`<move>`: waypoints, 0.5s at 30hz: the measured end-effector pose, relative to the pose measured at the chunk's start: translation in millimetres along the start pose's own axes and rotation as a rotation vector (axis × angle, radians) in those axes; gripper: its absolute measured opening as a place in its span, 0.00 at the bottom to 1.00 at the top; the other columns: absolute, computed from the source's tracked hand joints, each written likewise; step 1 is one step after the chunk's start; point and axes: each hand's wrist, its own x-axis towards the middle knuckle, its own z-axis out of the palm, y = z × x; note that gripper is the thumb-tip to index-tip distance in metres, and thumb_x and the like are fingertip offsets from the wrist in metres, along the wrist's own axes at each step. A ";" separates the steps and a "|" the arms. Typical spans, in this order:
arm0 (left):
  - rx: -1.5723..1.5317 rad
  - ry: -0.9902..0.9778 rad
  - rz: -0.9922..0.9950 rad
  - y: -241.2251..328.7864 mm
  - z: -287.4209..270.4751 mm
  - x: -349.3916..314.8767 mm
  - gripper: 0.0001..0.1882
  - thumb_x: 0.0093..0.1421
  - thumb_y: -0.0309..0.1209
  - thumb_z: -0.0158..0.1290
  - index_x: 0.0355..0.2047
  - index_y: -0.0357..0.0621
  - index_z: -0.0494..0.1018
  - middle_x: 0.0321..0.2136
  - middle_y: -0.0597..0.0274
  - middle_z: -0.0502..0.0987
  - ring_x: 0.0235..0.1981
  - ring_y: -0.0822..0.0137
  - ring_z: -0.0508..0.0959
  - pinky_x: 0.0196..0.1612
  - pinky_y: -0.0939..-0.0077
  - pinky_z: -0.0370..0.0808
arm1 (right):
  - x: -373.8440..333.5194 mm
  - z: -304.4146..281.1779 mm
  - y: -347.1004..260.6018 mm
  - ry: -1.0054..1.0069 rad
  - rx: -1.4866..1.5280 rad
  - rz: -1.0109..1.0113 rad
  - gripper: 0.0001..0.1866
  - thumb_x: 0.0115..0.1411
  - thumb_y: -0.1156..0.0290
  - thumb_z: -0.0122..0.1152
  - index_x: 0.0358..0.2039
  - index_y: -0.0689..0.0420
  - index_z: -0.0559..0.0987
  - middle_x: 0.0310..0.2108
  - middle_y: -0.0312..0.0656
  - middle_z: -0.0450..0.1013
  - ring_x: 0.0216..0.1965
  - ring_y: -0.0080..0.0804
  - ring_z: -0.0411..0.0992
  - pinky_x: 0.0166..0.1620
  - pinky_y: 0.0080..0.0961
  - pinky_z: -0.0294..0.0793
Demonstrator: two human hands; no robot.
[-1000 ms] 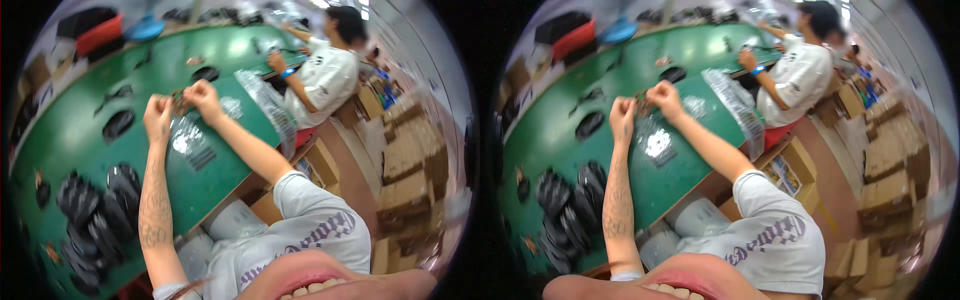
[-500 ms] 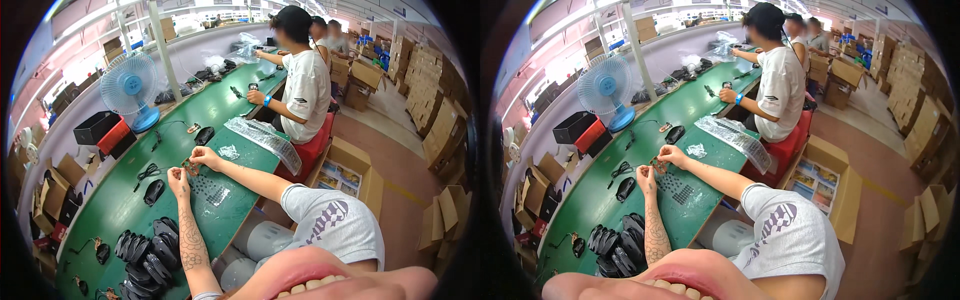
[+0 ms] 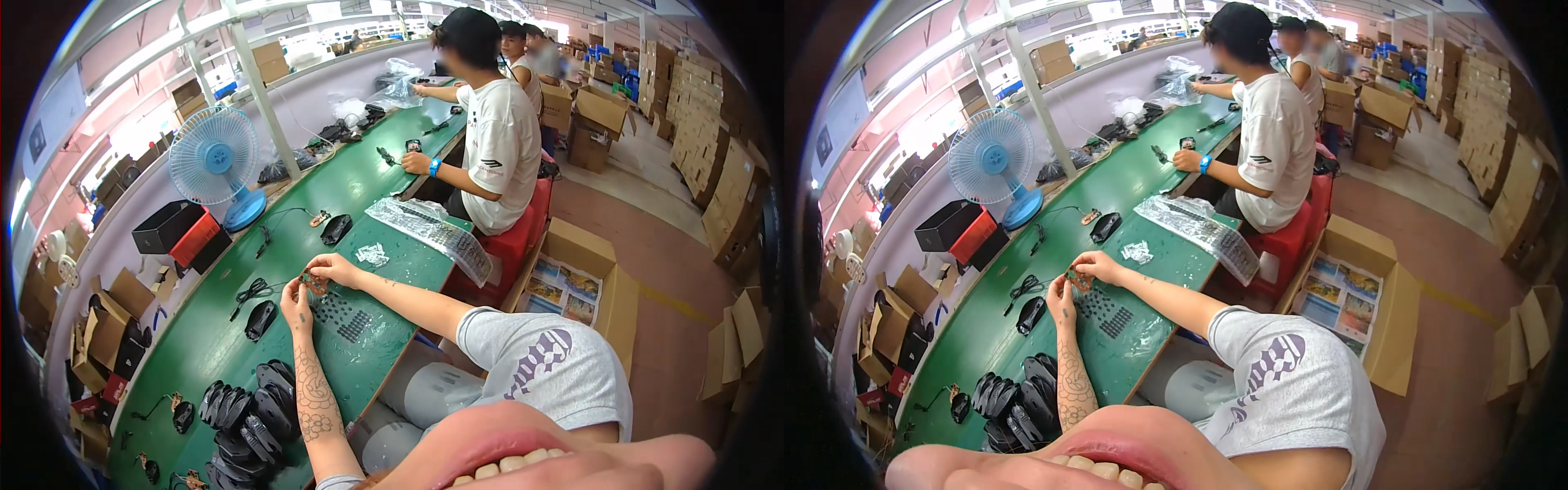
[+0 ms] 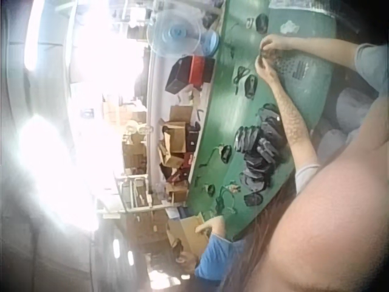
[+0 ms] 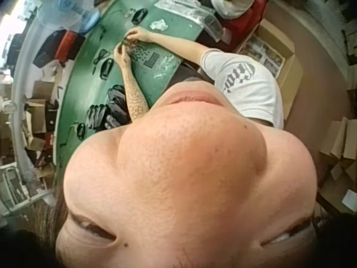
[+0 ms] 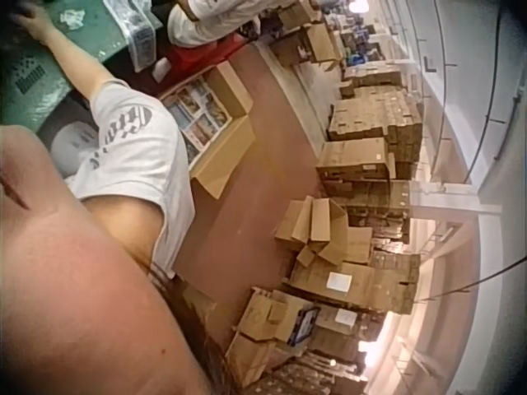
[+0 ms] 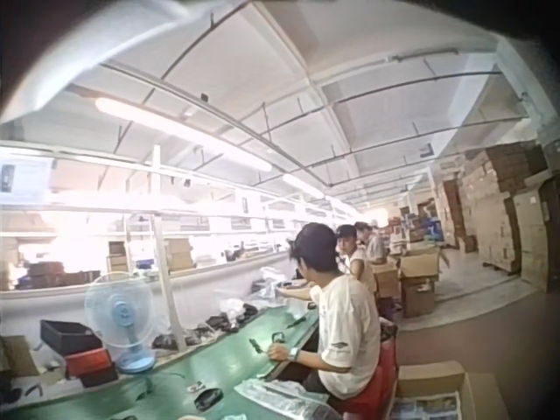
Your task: Manually assembling small electronic circuit boards and connecting wires at a workbench station.
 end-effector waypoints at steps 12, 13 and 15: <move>-0.070 0.014 -0.131 13.4 -0.7 -0.2 0.13 0.61 0.30 0.60 0.44 0.38 0.79 0.32 0.65 0.80 0.25 0.79 0.72 0.28 0.88 0.68 | 2.2 -7.2 7.6 -0.017 -0.038 0.009 0.08 0.64 0.70 0.56 0.35 0.61 0.80 0.28 0.36 0.76 0.25 0.20 0.70 0.30 0.15 0.71; -0.082 0.016 -0.131 12.1 -1.5 -0.3 0.13 0.60 0.30 0.60 0.44 0.38 0.79 0.31 0.65 0.80 0.26 0.79 0.72 0.28 0.88 0.68 | 2.0 -6.6 7.3 -0.026 -0.034 0.012 0.08 0.64 0.70 0.56 0.35 0.61 0.80 0.28 0.36 0.76 0.25 0.19 0.69 0.30 0.15 0.71; -0.095 0.016 -0.129 9.6 -1.3 -0.2 0.13 0.60 0.30 0.61 0.44 0.38 0.79 0.31 0.66 0.80 0.26 0.79 0.72 0.28 0.88 0.68 | 1.4 -7.0 6.4 -0.035 -0.031 0.014 0.09 0.64 0.70 0.56 0.36 0.61 0.80 0.28 0.35 0.76 0.25 0.19 0.69 0.30 0.14 0.70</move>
